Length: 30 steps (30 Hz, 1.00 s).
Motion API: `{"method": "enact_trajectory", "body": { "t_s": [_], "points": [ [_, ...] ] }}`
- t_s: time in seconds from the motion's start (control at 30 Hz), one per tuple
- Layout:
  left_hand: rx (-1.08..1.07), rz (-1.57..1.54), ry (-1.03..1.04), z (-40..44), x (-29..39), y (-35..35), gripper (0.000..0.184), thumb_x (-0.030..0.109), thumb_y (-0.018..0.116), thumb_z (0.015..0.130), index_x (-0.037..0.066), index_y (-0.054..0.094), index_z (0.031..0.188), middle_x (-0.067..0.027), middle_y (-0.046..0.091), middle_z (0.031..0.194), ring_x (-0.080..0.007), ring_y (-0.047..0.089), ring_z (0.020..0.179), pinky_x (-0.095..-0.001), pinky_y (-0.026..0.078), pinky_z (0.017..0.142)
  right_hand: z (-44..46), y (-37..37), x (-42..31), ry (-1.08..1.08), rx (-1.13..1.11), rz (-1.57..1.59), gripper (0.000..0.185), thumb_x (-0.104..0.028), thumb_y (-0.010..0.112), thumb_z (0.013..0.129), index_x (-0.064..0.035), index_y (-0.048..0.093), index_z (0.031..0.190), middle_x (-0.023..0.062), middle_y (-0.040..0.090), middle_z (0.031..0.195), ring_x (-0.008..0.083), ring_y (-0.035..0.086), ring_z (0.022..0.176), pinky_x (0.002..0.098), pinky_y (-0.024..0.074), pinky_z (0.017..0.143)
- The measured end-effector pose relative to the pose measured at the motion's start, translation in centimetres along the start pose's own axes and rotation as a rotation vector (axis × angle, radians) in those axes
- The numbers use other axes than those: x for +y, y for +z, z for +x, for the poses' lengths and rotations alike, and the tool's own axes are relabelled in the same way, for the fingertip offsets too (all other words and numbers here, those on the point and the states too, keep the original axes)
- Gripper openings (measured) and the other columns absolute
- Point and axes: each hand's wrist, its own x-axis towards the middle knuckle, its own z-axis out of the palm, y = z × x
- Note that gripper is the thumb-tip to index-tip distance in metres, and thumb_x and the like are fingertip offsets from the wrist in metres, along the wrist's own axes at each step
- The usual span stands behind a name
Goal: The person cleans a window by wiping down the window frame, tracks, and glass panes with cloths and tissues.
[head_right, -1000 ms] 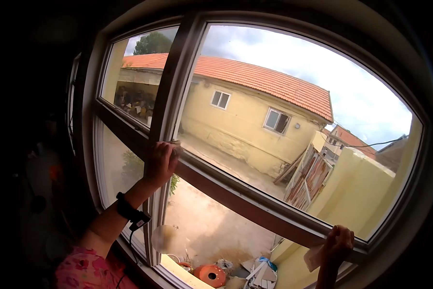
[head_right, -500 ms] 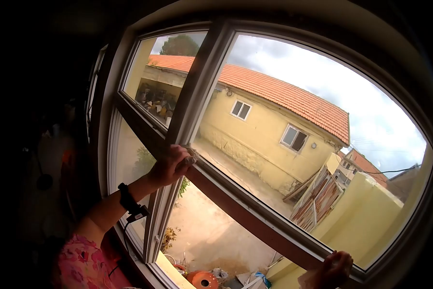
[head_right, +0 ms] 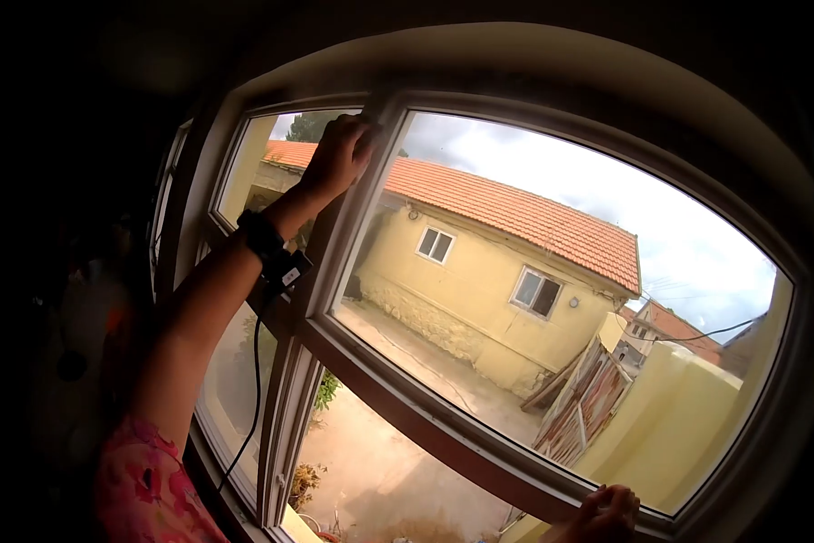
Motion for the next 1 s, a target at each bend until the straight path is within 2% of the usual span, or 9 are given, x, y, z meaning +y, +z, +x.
{"method": "enact_trajectory", "body": {
  "t_s": [0.03,0.23,0.43,0.53,0.6,0.63,0.73,0.9,1.0],
  "points": [
    [0.011,-0.007,0.006,2.0,-0.6,1.3,0.024,0.005,0.063,0.079,0.003,0.055,0.102,-0.0165,0.056,0.098,-0.0357,0.052,0.094,-0.042,0.045,0.082,-0.1,-0.2,0.2,-0.023,-0.088,-0.146,0.031,-0.035,0.05,0.09,-0.008,0.064,0.095,0.0089,0.063,0.088,0.0284,0.061,0.083,0.0421,0.0507,0.065],
    [-0.062,0.01,-0.092,7.0,-2.2,6.4,0.007,0.008,0.055,0.085,0.002,0.055,0.087,-0.0194,0.058,0.089,-0.0359,0.056,0.083,-0.0435,0.047,0.078,0.1,-0.5,0.0,-0.037,-0.027,-0.069,0.024,-0.03,0.055,0.088,-0.0074,0.062,0.089,0.0108,0.062,0.082,0.0303,0.06,0.078,0.0424,0.0498,0.066],
    [-0.161,-0.516,-0.402,4.9,-0.9,5.6,0.009,0.007,0.05,0.088,0.0,0.054,0.085,-0.0173,0.057,0.087,-0.0326,0.057,0.082,-0.0402,0.047,0.073,0.1,-0.9,-0.4,-0.081,0.081,-0.125,0.021,-0.025,0.057,0.088,-0.0054,0.063,0.084,0.0117,0.064,0.082,0.0305,0.063,0.073,0.0406,0.0522,0.064],
    [0.053,-0.273,-0.143,-0.3,2.5,4.7,0.012,0.009,0.049,0.091,-0.002,0.052,0.087,-0.0092,0.049,0.078,-0.0187,0.051,0.07,-0.0339,0.044,0.069,0.1,-1.1,-0.3,-0.054,0.072,-0.066,0.021,-0.025,0.057,0.088,-0.0054,0.063,0.085,0.0114,0.064,0.082,0.0305,0.062,0.073,0.0411,0.0519,0.064],
    [-0.215,-0.08,-0.048,-4.4,4.2,1.1,0.015,-0.002,0.059,0.083,-0.002,0.057,0.098,-0.0118,0.056,0.094,-0.0229,0.057,0.086,-0.0322,0.049,0.076,0.1,-1.2,-0.5,-0.069,0.064,-0.045,0.02,-0.024,0.058,0.088,-0.0055,0.063,0.085,0.0115,0.064,0.082,0.0305,0.062,0.073,0.0414,0.0517,0.064],
    [-0.143,0.147,0.159,-7.0,3.9,1.0,0.03,-0.003,0.055,0.082,-0.003,0.056,0.112,-0.0129,0.056,0.111,-0.0256,0.054,0.106,-0.0328,0.048,0.088,0.1,-1.0,-0.3,-0.092,0.095,-0.052,0.02,-0.024,0.057,0.088,-0.0055,0.063,0.084,0.0115,0.064,0.081,0.0306,0.062,0.073,0.0412,0.0516,0.063],
    [-0.379,-0.058,0.086,-10.8,4.2,-1.7,0.031,-0.006,0.054,0.081,-0.002,0.056,0.111,-0.0137,0.057,0.11,-0.0281,0.053,0.107,-0.0348,0.049,0.088,0.1,-1.0,-0.5,-0.123,0.152,-0.062,0.018,-0.022,0.057,0.088,-0.0056,0.062,0.084,0.0111,0.063,0.078,0.0306,0.062,0.071,0.0403,0.0514,0.062],
    [-0.12,-0.049,-0.024,-1.8,0.2,-1.0,0.033,-0.008,0.055,0.076,0.006,0.059,0.106,-0.0137,0.059,0.11,-0.033,0.052,0.109,-0.0384,0.045,0.091,0.1,-0.4,-0.2,-0.124,0.14,-0.065,0.02,-0.024,0.056,0.089,-0.0058,0.062,0.084,0.0108,0.062,0.078,0.03,0.061,0.069,0.0405,0.0511,0.059],
    [0.052,0.022,-0.085,3.2,-4.2,3.1,0.028,-0.001,0.057,0.079,0.002,0.056,0.107,-0.0181,0.059,0.106,-0.0361,0.055,0.1,-0.0406,0.047,0.086,0.0,-0.3,0.0,-0.129,0.117,-0.11,0.021,-0.024,0.056,0.089,-0.0054,0.063,0.084,0.0114,0.062,0.078,0.0299,0.061,0.07,0.0406,0.0508,0.058]
  ]
}}
